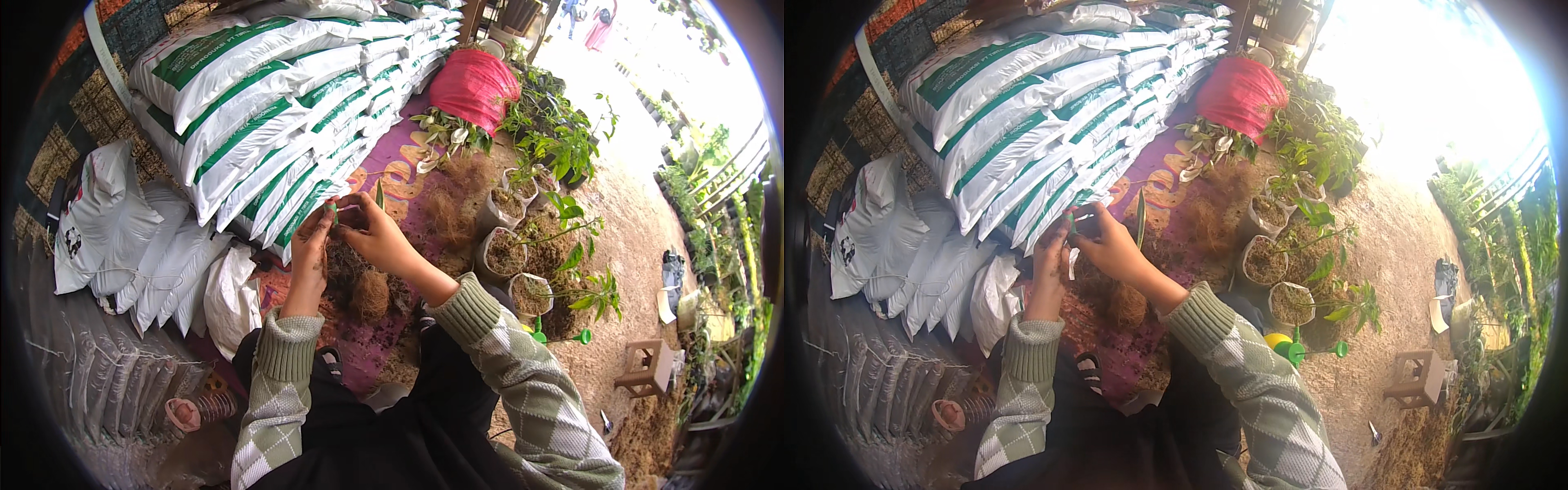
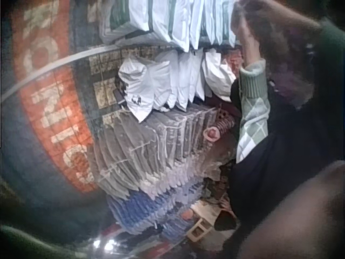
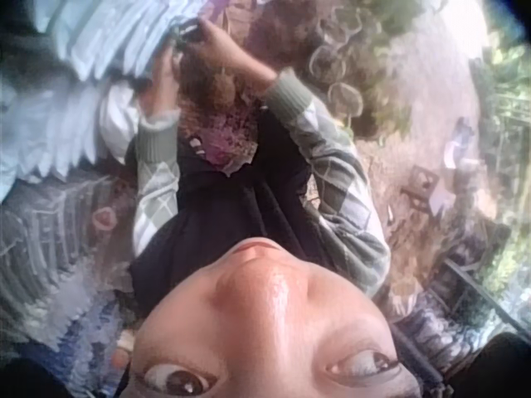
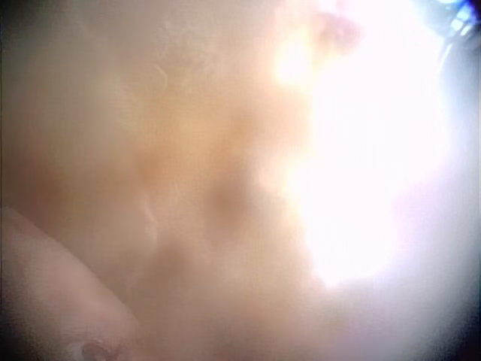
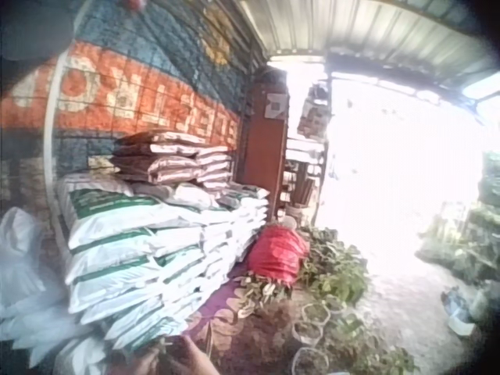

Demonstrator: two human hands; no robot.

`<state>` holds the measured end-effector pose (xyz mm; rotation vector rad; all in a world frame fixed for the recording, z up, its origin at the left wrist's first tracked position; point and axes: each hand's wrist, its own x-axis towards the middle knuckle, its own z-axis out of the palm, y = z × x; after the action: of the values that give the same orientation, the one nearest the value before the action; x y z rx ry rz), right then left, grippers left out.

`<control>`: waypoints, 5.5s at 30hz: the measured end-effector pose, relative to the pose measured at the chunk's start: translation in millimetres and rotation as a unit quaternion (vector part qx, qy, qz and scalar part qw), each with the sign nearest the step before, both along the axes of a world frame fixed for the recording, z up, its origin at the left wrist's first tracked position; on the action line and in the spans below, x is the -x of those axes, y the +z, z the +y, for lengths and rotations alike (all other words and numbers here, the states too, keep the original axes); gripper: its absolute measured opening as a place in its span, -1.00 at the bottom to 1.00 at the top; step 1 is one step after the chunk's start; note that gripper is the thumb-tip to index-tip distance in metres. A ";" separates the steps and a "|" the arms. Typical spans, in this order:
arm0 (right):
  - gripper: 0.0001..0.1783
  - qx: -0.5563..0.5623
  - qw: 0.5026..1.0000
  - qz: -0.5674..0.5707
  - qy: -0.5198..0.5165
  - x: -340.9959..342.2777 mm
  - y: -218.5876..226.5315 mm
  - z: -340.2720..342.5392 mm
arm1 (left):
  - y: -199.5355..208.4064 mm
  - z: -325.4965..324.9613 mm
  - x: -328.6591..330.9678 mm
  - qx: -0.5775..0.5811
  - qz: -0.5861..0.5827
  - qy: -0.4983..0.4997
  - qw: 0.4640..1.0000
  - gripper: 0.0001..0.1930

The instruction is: The person sits on a mat and prepares a plant cutting by hand. They remove excess fibrous material from the root ball, trim the stem with a small knife, and then re-wrap the root ball with fresh fibrous material.

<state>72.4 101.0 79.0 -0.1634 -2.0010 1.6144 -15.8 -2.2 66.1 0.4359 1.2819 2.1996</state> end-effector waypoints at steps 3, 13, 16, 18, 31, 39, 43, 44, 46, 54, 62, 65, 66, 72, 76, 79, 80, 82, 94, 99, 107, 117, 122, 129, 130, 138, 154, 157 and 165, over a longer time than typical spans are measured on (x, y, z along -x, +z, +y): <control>-0.61 0.021 0.999 -0.026 0.001 0.8 17.7 4.0 | -6.0 -0.3 2.5 0.050 -0.014 0.024 0.998 -0.75; -0.73 0.177 0.966 -0.028 -0.188 -151.7 -9.1 143.3 | -15.5 -15.0 23.2 -0.047 0.043 0.024 0.998 -0.70; -0.70 0.355 0.860 -0.172 -0.324 -199.8 -124.7 158.8 | -13.2 -19.0 24.2 0.010 0.042 0.022 0.999 -0.74; -0.68 0.441 0.785 -0.177 -0.397 -233.3 -195.3 168.5 | -12.7 -18.9 25.6 0.023 0.040 0.013 0.999 -0.74; -0.69 0.376 0.850 -0.215 -0.301 -191.0 -189.3 170.3 | -1.0 -12.1 12.8 0.165 0.177 -0.153 0.958 -0.74; -0.51 -0.023 0.959 -0.242 0.146 -49.2 9.1 78.8 | 9.3 -22.6 11.2 0.023 0.112 -0.146 0.983 -0.65; -0.33 -0.121 0.972 -0.156 0.127 10.6 16.2 22.5 | 19.8 -29.2 16.4 0.000 0.105 -0.113 0.988 -0.63; -0.35 -0.095 0.978 -0.146 0.116 21.5 13.6 13.5 | 21.5 -31.5 16.2 -0.007 0.114 -0.087 0.990 -0.63; -0.43 -0.016 0.981 -0.170 0.093 30.0 6.0 0.8 | 24.5 -37.3 18.9 0.020 0.093 -0.065 0.993 -0.63; -0.85 -0.024 0.992 -0.119 0.041 20.7 -7.4 1.9 | 14.8 -54.7 32.5 -0.010 0.034 -0.001 0.999 -0.68; -0.81 -0.043 0.988 -0.142 0.040 -5.0 -5.0 23.5 | 4.9 -60.0 39.3 -0.018 0.118 0.058 0.991 -0.78; -0.81 -0.066 0.984 -0.157 0.044 -12.9 1.3 27.1 | 9.8 -57.3 37.1 0.003 0.120 0.066 0.991 -0.74; -0.81 -0.069 0.981 -0.174 0.046 -15.5 3.7 28.6 | 12.1 -57.0 37.5 0.001 0.115 0.069 0.991 -0.72; -0.80 -0.073 0.984 -0.161 0.025 -21.0 12.4 40.2 | 17.1 -54.3 42.2 -0.009 0.092 0.091 0.992 -0.74; -0.82 -0.094 0.980 -0.178 0.008 -26.5 14.8 43.4 | 12.5 -50.1 44.4 0.165 0.250 0.101 0.949 -0.76; -0.82 -0.102 0.973 -0.206 0.005 -33.5 17.3 44.1 | 7.2 -47.5 33.2 0.204 0.438 0.113 0.868 -0.76; -0.82 -0.105 0.975 -0.193 0.019 -34.8 17.7 43.9 | 6.1 -44.5 29.4 0.223 0.439 0.072 0.868 -0.72; -0.82 -0.106 0.973 -0.203 0.026 -36.1 17.6 42.6 | 2.7 -40.6 16.4 0.226 0.471 0.038 0.852 -0.67; -0.77 -0.100 0.969 -0.216 0.068 -46.4 24.4 42.4 | -8.3 -25.8 2.0 0.214 0.460 0.004 0.862 -0.85; -0.76 -0.157 0.949 -0.270 0.030 -59.2 20.8 66.0 | -5.4 -28.4 6.0 0.274 0.562 0.009 0.781 -0.86; -0.70 -0.176 0.842 -0.465 -0.209 -138.2 18.5 168.8 | -0.9 -35.5 14.5 0.350 0.617 0.049 0.704 -0.83; -0.12 -0.235 0.795 -0.537 -0.155 -156.6 18.1 169.0 | -10.7 -15.5 0.4 0.294 0.647 0.023 0.703 -0.88; -0.17 -0.348 0.901 -0.249 -0.069 -97.0 -2.2 113.7 | -17.2 -0.3 -14.8 0.272 0.693 -0.015 0.667 -0.91; -0.55 -0.207 0.941 -0.259 0.065 -52.6 6.0 53.1 | -11.5 10.3 -13.7 0.247 0.673 0.038 0.696 -0.85; -0.59 -0.205 0.935 -0.284 0.056 -48.8 9.4 50.9 | -10.7 10.0 -11.1 0.260 0.669 0.040 0.695 -0.82; -0.66 -0.307 0.900 -0.294 -0.093 -50.7 15.2 49.2 | -62.0 25.4 10.2 0.364 0.527 -0.009 0.768 -0.75; -0.57 -0.295 0.871 -0.373 -0.122 -68.1 23.9 56.0 | -311.4 21.8 -21.8 0.596 0.077 -0.204 0.773 -0.33; -0.56 -0.290 0.873 -0.370 -0.134 -72.0 23.4 58.8 | -315.6 20.1 -21.7 0.595 0.077 -0.228 0.767 -0.28; -0.55 -0.271 0.872 -0.385 -0.135 -78.5 26.6 67.4 | -316.0 10.4 -19.5 0.582 0.101 -0.259 0.764 -0.10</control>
<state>151.0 168.5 105.6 -0.9404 -2.7730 0.7932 3.6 8.2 -249.9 0.4162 2.0287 0.6368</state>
